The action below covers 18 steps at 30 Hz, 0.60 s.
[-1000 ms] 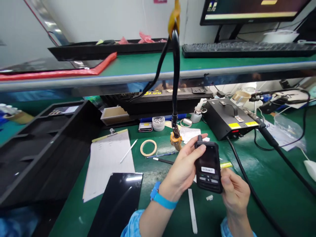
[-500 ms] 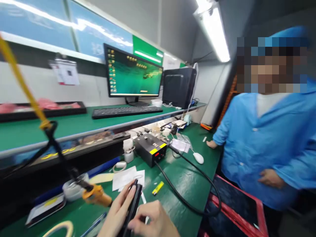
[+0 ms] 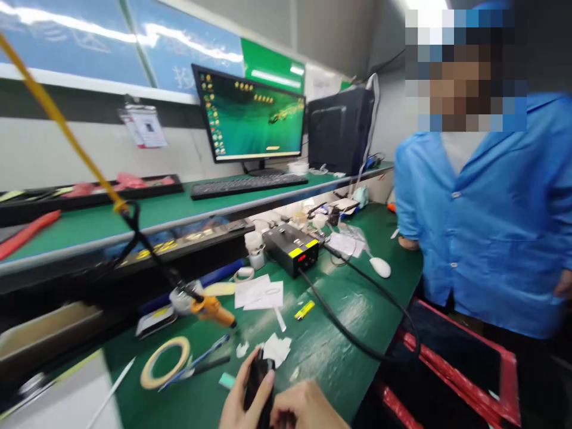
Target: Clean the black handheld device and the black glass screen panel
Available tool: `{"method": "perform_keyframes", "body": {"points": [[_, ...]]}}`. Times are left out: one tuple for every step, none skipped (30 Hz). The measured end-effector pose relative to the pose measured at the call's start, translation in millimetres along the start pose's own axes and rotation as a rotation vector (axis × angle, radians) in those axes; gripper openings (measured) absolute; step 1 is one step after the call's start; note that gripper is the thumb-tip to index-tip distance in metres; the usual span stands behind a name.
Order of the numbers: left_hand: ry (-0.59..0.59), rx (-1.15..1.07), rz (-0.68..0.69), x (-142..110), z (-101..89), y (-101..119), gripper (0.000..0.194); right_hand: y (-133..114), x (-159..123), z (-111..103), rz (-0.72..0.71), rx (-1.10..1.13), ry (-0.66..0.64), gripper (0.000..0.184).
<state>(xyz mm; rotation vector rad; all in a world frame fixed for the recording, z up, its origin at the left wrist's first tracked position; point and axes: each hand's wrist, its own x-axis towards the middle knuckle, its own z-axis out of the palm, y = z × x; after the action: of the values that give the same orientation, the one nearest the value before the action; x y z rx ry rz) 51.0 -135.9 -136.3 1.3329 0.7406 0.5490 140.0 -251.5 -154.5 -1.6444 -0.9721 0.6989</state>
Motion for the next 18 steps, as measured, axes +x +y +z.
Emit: {"method": "perform_keyframes", "body": {"points": [[0.033,0.016,0.033,-10.7,-1.5,0.3,0.091,-3.1,-11.6,2.5,0.001,0.017,0.005,0.075],[0.073,0.031,0.057,-21.2,-2.9,0.8,0.086,-6.2,-21.9,3.8,0.002,0.031,-0.008,0.072],[0.113,0.043,0.078,-31.3,-4.1,1.2,0.081,-8.8,-30.2,4.2,0.003,0.045,-0.051,0.068],[0.146,0.049,0.088,-40.8,-5.3,1.2,0.075,-10.5,-36.4,4.0,0.005,0.058,-0.096,0.065],[0.179,0.052,0.087,-49.7,-6.3,0.6,0.07,-11.2,-40.6,3.8,0.011,0.072,-0.145,0.063],[0.215,0.049,0.082,-58.0,-7.3,-0.6,0.067,-10.9,-43.4,3.9,0.02,0.086,-0.195,0.062],[0.25,0.041,0.073,-65.8,-8.0,-2.4,0.064,-9.6,-45.4,4.6,0.032,0.101,-0.241,0.063],[0.285,0.028,0.065,-73.2,-8.5,-4.5,0.063,-7.6,-47.0,5.8,0.046,0.115,-0.285,0.064],[0.316,0.012,0.059,-80.0,-8.6,-6.8,0.063,-5.2,-48.8,7.3,0.057,0.129,-0.325,0.066],[0.342,-0.005,0.055,-86.1,-8.6,-9.3,0.064,-2.7,-50.9,8.9,0.065,0.141,-0.357,0.067],[0.363,-0.022,0.052,-91.5,-8.6,-11.9,0.066,-0.3,-53.2,10.5,0.067,0.148,-0.378,0.069],[0.378,-0.034,0.051,-96.0,-9.0,-14.5,0.067,1.8,-55.6,11.8,0.061,0.151,-0.39,0.07],[0.388,-0.042,0.049,-99.7,-10.2,-17.4,0.069,3.4,-57.8,12.8,0.05,0.148,-0.395,0.071],[0.388,-0.045,0.047,-102.8,-12.6,-20.4,0.072,4.5,-59.6,13.7,0.035,0.143,-0.395,0.07],[0.374,-0.044,0.043,-105.4,-16.3,-23.8,0.076,5.1,-61.0,14.4,0.018,0.137,-0.395,0.069],[0.34,-0.036,0.039,-107.9,-21.7,-27.5,0.082,5.3,-61.8,15.1,0.003,0.131,-0.395,0.067],[0.286,-0.019,0.034,-110.3,-28.5,-31.4,0.089,5.1,-62.2,16.0,-0.009,0.128,-0.398,0.067],[0.221,0.009,0.029,-112.9,-36.5,-35.4,0.099,4.5,-62.2,17.1,-0.019,0.13,-0.405,0.068]]}}
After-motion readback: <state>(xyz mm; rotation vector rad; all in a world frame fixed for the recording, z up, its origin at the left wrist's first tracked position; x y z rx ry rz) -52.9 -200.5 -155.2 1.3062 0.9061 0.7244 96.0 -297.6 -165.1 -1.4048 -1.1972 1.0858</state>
